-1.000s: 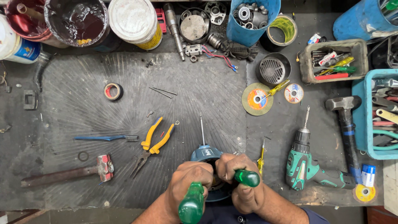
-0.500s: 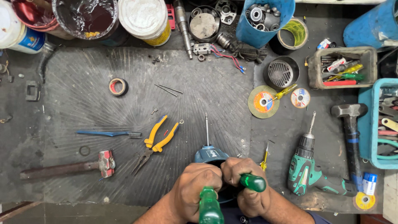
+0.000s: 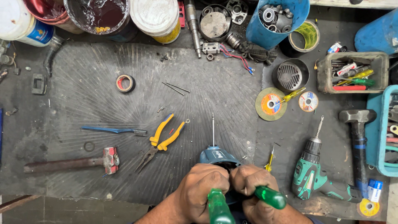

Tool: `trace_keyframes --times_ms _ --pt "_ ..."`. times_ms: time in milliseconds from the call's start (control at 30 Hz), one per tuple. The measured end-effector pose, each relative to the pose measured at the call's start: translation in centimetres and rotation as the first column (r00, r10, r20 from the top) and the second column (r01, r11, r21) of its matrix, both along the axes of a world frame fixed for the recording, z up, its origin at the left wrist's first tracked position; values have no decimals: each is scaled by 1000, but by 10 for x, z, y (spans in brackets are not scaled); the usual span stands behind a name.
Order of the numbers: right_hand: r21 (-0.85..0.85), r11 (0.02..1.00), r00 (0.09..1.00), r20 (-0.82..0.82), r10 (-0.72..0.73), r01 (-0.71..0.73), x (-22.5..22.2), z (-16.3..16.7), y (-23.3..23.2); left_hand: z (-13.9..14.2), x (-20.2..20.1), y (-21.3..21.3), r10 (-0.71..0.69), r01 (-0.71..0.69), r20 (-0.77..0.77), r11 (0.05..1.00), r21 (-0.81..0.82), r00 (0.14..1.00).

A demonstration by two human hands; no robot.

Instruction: The person picks up a blue power tool housing with a motor component inside from the workbench, turns it over, and pries at the casing seam with pliers. They then hold the housing steady and use screwdrivers to work on the screws and interior, attempting to separate the housing halves.

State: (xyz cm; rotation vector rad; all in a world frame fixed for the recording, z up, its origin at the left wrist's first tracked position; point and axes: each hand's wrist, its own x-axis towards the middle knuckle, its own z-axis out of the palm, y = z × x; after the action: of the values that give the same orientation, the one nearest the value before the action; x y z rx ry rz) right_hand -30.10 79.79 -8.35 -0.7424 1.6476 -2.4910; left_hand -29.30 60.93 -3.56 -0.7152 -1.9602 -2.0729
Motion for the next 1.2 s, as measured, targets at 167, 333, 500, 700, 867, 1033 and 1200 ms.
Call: trace_keyframes --times_ms 167,333,500,700,867,1033,1200 --pt "-42 998 994 -100 -42 38 -4 2 -7 1 -2 -2 -4 4 -13 1000 12 1000" --pt "9 1000 994 -108 13 -12 -6 7 1 2 -1 1 -4 4 -4 1000 0 1000" --pt "-93 995 990 -130 -46 34 -3 5 -5 3 0 2 3 -3 -2 1000 -24 1000" --pt "-61 998 995 -103 -3 -3 -3 8 -4 1 0 -1 -2 1 -18 1000 -11 1000" --pt "-223 975 989 -147 -17 -17 -4 6 -4 -1 2 1 0 0 -26 1000 -7 1000" --pt "27 991 979 -153 137 -134 -11 5 3 -1 3 2 14 -14 -30 1000 -19 999" --pt "69 965 957 -127 259 -252 -19 5 11 0 3 2 24 -25 -25 999 -22 999"
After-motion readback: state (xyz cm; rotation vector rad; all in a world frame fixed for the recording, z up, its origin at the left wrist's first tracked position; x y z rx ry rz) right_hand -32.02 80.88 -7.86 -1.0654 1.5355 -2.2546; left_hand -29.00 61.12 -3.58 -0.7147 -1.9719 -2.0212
